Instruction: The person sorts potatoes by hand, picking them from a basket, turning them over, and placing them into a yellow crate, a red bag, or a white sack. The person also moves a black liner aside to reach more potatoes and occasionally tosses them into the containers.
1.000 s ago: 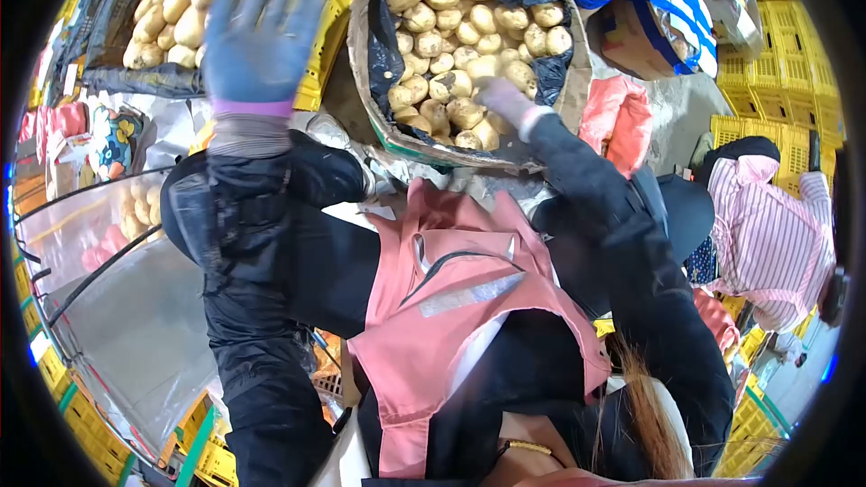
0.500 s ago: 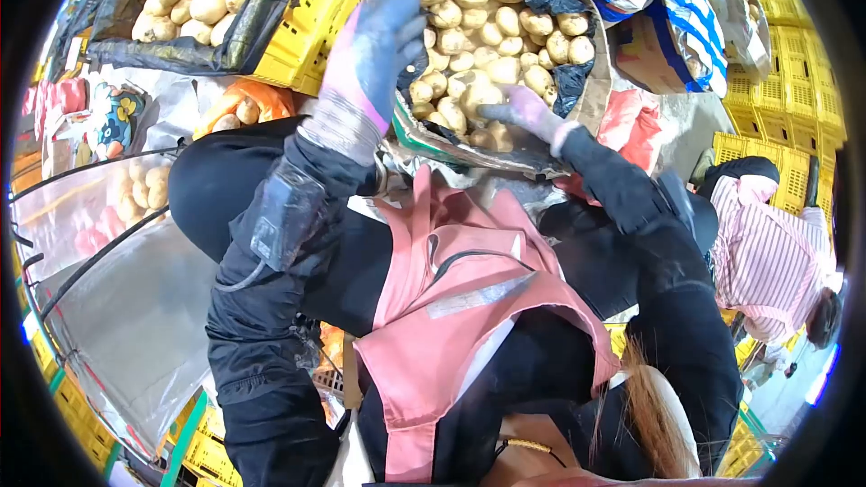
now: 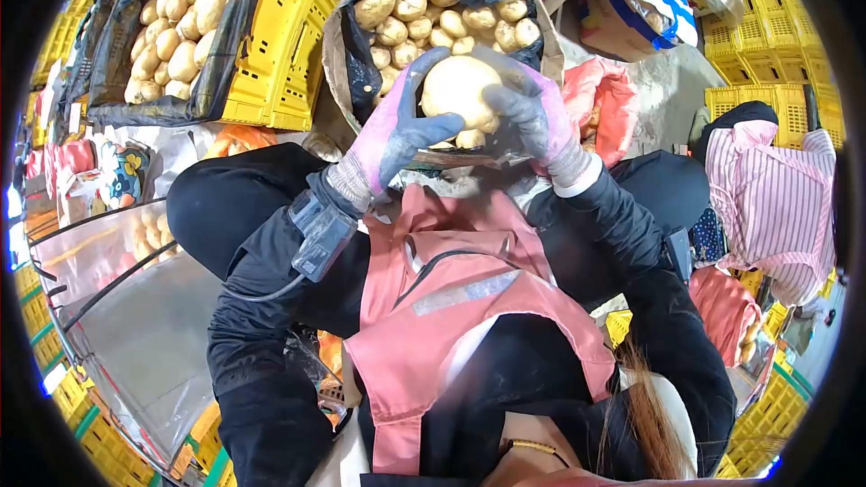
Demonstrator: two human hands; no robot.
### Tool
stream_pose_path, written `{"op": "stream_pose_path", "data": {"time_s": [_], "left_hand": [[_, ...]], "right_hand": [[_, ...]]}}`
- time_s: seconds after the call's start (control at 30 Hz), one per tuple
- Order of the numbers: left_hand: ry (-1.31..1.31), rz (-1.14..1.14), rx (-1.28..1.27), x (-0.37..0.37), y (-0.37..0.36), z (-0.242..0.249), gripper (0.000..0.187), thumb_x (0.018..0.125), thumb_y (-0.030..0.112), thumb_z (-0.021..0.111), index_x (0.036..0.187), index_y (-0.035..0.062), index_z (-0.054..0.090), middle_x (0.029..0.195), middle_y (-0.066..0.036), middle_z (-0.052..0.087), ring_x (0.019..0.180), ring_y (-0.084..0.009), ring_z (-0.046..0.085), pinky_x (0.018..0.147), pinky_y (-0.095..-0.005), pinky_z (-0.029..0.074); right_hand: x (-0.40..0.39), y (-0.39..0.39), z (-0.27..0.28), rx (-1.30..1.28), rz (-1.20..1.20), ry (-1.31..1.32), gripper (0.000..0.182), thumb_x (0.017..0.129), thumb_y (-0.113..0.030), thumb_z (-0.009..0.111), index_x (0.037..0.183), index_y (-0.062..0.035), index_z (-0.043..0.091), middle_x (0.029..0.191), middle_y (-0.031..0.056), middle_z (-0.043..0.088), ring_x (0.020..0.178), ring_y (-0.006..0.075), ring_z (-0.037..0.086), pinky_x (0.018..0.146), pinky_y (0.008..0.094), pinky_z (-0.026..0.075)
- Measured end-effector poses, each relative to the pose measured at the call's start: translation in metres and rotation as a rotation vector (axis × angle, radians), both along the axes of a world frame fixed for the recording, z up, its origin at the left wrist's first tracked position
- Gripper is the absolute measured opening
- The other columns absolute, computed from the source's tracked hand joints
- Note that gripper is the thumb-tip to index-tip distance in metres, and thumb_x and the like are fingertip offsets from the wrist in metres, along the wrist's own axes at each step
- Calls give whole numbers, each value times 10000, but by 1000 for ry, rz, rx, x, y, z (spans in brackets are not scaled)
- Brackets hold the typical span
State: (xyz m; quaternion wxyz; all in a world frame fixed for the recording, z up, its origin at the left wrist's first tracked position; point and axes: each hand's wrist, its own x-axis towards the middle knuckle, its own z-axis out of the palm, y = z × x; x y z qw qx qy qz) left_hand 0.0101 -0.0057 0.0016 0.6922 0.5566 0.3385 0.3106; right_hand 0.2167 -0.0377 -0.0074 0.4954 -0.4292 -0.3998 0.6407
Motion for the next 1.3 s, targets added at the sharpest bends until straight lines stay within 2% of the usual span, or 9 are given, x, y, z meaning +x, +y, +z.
{"op": "stream_pose_path", "data": {"time_s": [0.17, 0.3, 0.43, 0.5, 0.57, 0.73, 0.97, 1.03, 1.3], "left_hand": [[-236, 206, -342, 5, 6, 19, 551, 933, 303, 615, 1380, 38, 430, 1256, -100, 569, 1144, -209, 585, 949, -352, 498], [-547, 355, -481, -30, 50, 28, 409, 979, 313, 524, 1259, 14, 518, 1121, -139, 654, 986, -254, 659, 831, -365, 558], [60, 431, 369, -50, 61, 0, 309, 935, 69, 539, 1225, -38, 518, 1090, -156, 660, 902, -239, 672, 705, -353, 576], [176, 513, 492, -56, 65, -11, 368, 851, 1, 628, 1200, -46, 520, 1104, -159, 652, 934, -235, 664, 741, -365, 577], [228, 564, 545, -63, 63, -18, 425, 788, -16, 709, 1170, -48, 526, 1118, -165, 645, 984, -237, 655, 807, -384, 574], [127, 383, 282, -64, 62, 3, 260, 965, 95, 456, 1159, -50, 550, 1059, -155, 668, 1001, -189, 649, 869, -338, 556], [-107, 123, -553, -7, 13, -13, 499, 955, 250, 610, 1379, 40, 450, 1185, -57, 615, 1014, -144, 628, 846, -283, 537], [-132, 6, -682, 2, -8, -20, 540, 933, 296, 643, 1374, 57, 444, 1176, -47, 618, 966, -128, 635, 796, -276, 545], [-681, 169, -704, -51, 37, -3, 373, 918, 320, 616, 1171, 51, 563, 981, -67, 629, 883, -189, 623, 735, -346, 536]], "right_hand": [[-3, 49, 18, 76, -174, -441, 361, 935, -302, 632, 1180, -37, 657, 992, 65, 702, 920, 158, 652, 844, 300, 515], [25, 130, -130, -8, -106, -715, 374, 896, -314, 626, 1162, -51, 638, 1019, 150, 692, 951, 263, 656, 848, 346, 507], [30, 141, -321, 298, 370, -1560, 444, 833, -206, 595, 1255, -74, 556, 1142, 213, 632, 1092, 353, 603, 952, 425, 468], [-4, 127, -299, 155, 276, -1707, 575, 795, -178, 602, 1343, -93, 452, 1181, 198, 557, 1059, 383, 580, 910, 462, 473], [-7, 131, -304, 117, 214, -1651, 598, 783, -171, 624, 1349, -84, 451, 1227, 228, 553, 1089, 372, 578, 924, 456, 469], [11, 121, -218, -579, 92, 145, 304, 964, -301, 497, 1176, -88, 546, 1079, 120, 630, 870, 231, 635, 649, 337, 517], [6, 25, -23, 443, 25, -556, 401, 1009, -344, 454, 1109, 16, 600, 810, 56, 655, 697, 117, 625, 510, 280, 482], [-10, 17, 2, -383, 11, -185, 368, 1002, -305, 504, 1117, 16, 643, 890, 50, 680, 764, 112, 631, 643, 260, 510], [6, 17, -15, -54, -118, -391, 390, 984, -385, 528, 1082, -29, 653, 701, 15, 603, 571, 73, 533, 524, 215, 408]]}}
